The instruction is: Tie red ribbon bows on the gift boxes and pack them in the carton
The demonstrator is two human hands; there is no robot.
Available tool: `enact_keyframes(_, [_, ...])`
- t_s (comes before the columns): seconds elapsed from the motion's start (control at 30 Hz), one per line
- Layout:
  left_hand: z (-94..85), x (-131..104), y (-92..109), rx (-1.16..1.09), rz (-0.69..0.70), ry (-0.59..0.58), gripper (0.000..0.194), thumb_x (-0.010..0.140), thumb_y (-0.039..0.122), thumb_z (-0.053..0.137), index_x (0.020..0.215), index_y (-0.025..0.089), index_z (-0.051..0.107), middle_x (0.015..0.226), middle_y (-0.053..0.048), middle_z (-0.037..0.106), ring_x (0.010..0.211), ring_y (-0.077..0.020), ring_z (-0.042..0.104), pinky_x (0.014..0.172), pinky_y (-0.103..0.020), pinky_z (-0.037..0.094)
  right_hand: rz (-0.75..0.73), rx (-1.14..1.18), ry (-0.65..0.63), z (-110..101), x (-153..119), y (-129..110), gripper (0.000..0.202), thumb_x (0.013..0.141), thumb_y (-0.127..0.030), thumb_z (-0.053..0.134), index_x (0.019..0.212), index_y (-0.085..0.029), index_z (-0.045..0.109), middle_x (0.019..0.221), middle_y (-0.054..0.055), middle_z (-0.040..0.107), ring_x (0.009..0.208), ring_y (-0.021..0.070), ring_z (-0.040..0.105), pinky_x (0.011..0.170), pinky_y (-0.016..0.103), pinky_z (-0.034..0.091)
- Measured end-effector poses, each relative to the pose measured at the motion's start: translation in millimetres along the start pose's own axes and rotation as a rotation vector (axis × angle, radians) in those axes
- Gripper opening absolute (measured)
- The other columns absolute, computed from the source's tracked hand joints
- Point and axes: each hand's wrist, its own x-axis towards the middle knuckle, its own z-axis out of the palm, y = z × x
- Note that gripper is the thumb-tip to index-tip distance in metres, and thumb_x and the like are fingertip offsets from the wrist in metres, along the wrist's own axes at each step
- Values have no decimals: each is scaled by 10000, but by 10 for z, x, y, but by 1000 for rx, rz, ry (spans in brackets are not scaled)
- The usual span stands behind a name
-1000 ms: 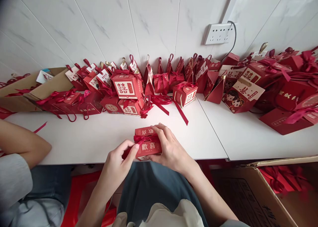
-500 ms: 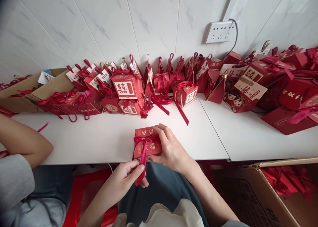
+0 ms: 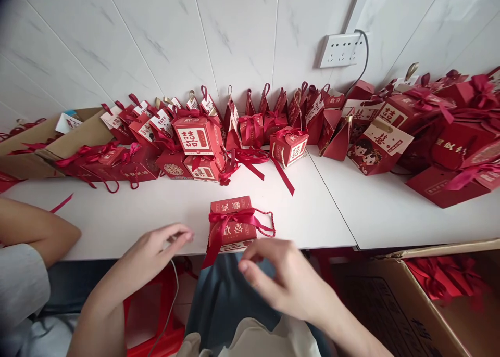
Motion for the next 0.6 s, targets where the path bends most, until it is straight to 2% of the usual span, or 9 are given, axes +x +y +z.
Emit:
enact_keyframes(0.07, [11,135,162,-5,146,172,203,907,333,418,895,244,600,921,4,640,890,-150,599,784,-246,456,142,56,-193,177,40,12,307,917,-386,447,748,-181,602,667,19,631,588,134,558,561,247,437])
enact_keyframes(0.1, [47,208,245,-5,242,216,192,908,309,423,910,233,599,955,-10,623,951,-155,579,846,-261,449,185,90,-217,281,78,33,342,910,-423,451,731,-176,605,666,22,629,590,136,551,562,250,429])
enact_keyframes(0.2, [199,400,426,59,391,214,154,886,250,473,945,219,612,992,-35,591,998,-176,544,902,-319,448,241,328,-142,581,204,105,384,890,-495,452,767,-166,605,739,39,632,680,153,570,640,269,449])
enact_keyframes(0.33, [303,519,478,133,377,189,125,863,223,511,909,215,627,955,-37,591,957,-200,534,862,-374,466,299,798,-43,838,292,147,413,828,-569,506,719,-172,549,670,23,608,637,145,585,640,279,473])
enact_keyframes(0.4, [293,527,467,108,365,190,103,855,216,522,868,210,625,931,-28,593,941,-191,534,851,-362,469,289,904,-12,900,304,154,383,801,-548,558,707,-178,530,669,14,606,616,133,580,627,271,470])
enact_keyframes(0.5, [261,514,450,32,344,188,78,836,205,544,846,211,621,921,-13,599,944,-174,538,860,-333,466,253,835,-8,913,301,154,339,818,-489,564,695,-175,531,676,14,605,621,118,555,631,253,443])
enact_keyframes(0.6, [254,504,433,-39,327,171,113,851,215,518,848,221,631,942,-7,606,971,-163,541,882,-312,459,244,616,-45,802,255,122,326,853,-442,522,677,-168,538,637,9,585,581,107,502,574,235,395])
